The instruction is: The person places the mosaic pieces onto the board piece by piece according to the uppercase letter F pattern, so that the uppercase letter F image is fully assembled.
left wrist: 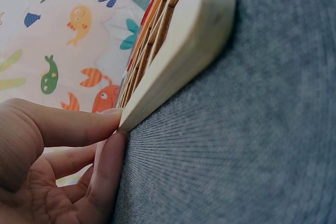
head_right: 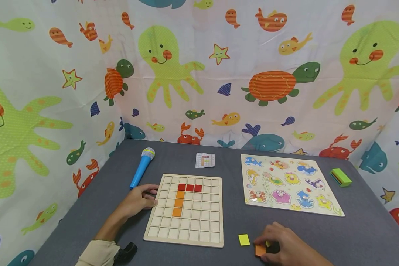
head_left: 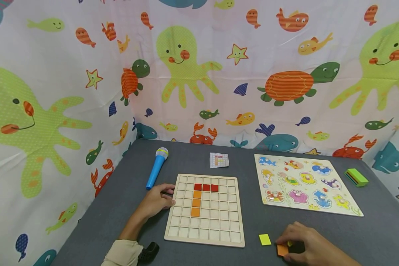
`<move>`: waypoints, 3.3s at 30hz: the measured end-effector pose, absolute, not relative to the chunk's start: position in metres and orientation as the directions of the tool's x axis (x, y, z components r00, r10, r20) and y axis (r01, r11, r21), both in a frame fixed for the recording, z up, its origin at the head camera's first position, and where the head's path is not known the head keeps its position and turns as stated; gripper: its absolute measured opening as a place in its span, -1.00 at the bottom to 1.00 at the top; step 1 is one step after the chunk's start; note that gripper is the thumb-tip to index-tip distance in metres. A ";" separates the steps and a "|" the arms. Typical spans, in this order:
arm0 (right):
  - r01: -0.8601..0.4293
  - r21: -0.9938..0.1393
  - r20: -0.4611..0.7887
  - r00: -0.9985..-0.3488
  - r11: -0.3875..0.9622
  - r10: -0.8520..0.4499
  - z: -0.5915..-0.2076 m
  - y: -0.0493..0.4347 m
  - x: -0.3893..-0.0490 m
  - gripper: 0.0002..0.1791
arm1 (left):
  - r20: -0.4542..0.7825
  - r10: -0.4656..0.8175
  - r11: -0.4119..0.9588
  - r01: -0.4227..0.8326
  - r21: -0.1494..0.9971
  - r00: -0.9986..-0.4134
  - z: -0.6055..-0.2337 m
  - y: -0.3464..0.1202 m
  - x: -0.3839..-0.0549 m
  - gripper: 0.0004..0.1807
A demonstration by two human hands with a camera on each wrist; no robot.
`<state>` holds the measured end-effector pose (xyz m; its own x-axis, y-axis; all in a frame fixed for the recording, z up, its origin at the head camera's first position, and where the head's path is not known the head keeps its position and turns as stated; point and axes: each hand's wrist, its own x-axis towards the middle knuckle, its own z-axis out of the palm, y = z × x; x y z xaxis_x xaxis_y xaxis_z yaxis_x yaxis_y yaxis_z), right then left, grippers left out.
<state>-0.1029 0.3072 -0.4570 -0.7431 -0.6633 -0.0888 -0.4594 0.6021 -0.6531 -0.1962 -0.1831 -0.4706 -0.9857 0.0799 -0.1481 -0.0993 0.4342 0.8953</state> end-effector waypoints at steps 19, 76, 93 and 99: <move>-0.441 -0.622 -0.092 -0.779 0.646 -0.621 -0.443 0.268 -0.114 -0.72 | -0.154 0.084 0.431 -0.103 0.896 -0.985 -0.471 -0.183 -0.197 -0.38; -0.601 -0.554 0.035 -0.708 0.576 -0.706 -0.442 0.111 -0.159 -0.74 | -0.151 0.086 0.428 -0.100 0.898 -0.985 -0.472 -0.184 -0.198 -0.38; -0.654 -0.475 0.098 -0.704 0.589 -0.703 -0.450 0.080 -0.163 -0.76 | -0.155 0.089 0.417 -0.105 0.903 -0.984 -0.473 -0.184 -0.199 -0.38; -0.659 -0.478 0.100 -0.698 0.581 -0.709 -0.449 0.076 -0.163 -0.74 | -0.154 0.089 0.411 -0.105 0.905 -0.984 -0.475 -0.184 -0.200 -0.37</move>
